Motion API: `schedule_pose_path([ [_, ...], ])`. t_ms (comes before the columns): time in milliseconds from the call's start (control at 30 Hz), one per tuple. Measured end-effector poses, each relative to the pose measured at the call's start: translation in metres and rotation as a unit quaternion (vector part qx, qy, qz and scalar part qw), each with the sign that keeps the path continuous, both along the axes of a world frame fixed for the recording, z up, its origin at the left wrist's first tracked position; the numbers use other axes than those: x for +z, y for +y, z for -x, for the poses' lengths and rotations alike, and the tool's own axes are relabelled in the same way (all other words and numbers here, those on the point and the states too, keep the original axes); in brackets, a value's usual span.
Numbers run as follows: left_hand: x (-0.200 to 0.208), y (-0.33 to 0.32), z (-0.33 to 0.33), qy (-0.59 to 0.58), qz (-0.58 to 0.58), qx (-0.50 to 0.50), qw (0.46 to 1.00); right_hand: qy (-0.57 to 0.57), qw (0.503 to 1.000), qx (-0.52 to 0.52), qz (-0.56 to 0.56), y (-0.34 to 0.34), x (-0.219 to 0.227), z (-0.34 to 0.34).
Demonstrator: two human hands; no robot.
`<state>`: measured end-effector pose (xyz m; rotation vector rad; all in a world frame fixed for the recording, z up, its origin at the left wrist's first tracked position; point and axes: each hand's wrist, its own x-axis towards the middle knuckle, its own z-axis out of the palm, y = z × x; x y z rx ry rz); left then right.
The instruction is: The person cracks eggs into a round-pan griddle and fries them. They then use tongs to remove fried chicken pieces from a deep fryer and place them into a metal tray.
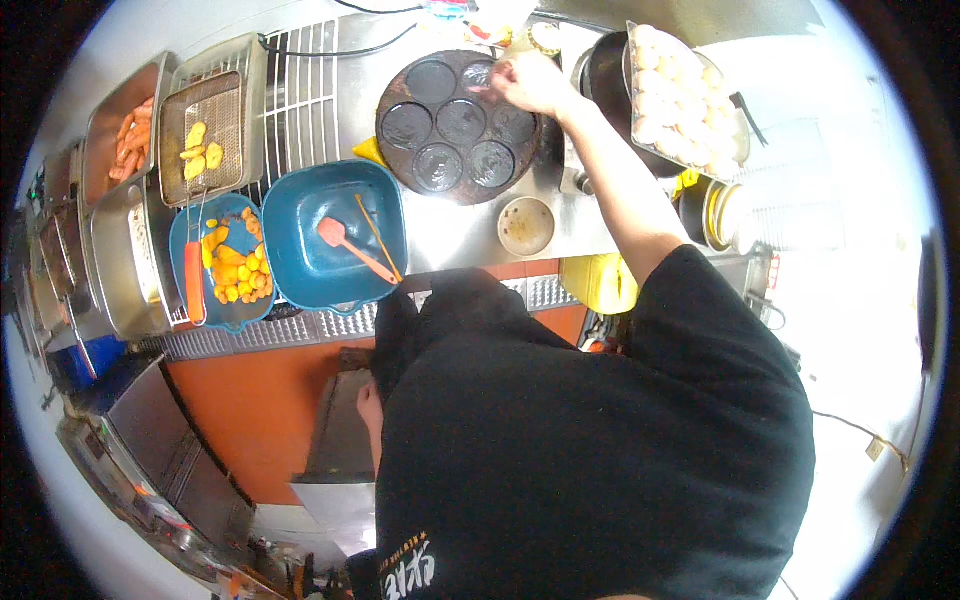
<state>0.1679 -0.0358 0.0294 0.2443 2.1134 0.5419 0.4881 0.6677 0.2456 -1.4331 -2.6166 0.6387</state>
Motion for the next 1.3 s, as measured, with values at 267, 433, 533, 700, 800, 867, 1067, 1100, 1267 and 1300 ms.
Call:
schedule_pose_path([
  [267, -0.007, 0.031, 0.016, -0.042, 0.032, -0.024, 0.998, 0.079, 0.950, -0.238, 0.186, -0.170, 0.014, -0.103],
  [433, 0.021, 0.069, 0.027, -0.027, 0.018, -0.097, 0.995, 0.027, 0.973, -0.214, 0.078, -0.221, -0.033, -0.100],
  [533, 0.034, 0.070, 0.030, 0.029, 0.017, -0.205, 0.978, 0.080, 0.964, -0.245, 0.064, -0.186, -0.006, -0.090],
  [700, 0.025, 0.035, 0.029, 0.003, -0.010, -0.121, 0.993, 0.259, 0.947, -0.188, -0.034, -0.070, 0.008, -0.004],
  [800, 0.007, 0.000, 0.025, -0.010, -0.001, -0.053, 0.999, 0.339, 0.907, -0.250, -0.012, -0.029, -0.021, 0.067],
  [867, -0.007, -0.028, 0.024, -0.007, 0.003, -0.034, 0.999, 0.287, 0.933, -0.208, -0.064, -0.014, -0.029, 0.095],
  [1067, -0.059, -0.104, 0.031, -0.105, -0.094, 0.144, 0.980, 0.001, 0.999, -0.041, -0.027, 0.005, -0.017, 0.106],
  [1100, -0.061, -0.110, 0.044, -0.211, -0.115, 0.209, 0.948, -0.010, 0.998, -0.007, -0.068, 0.005, -0.017, 0.107],
  [1267, -0.040, -0.093, 0.046, 0.047, -0.066, -0.077, 0.994, 0.033, 0.993, 0.083, -0.079, -0.001, -0.019, 0.111],
  [1300, -0.033, -0.081, 0.049, 0.004, -0.063, -0.028, 0.998, -0.002, 0.998, 0.047, -0.030, -0.004, -0.014, 0.102],
])
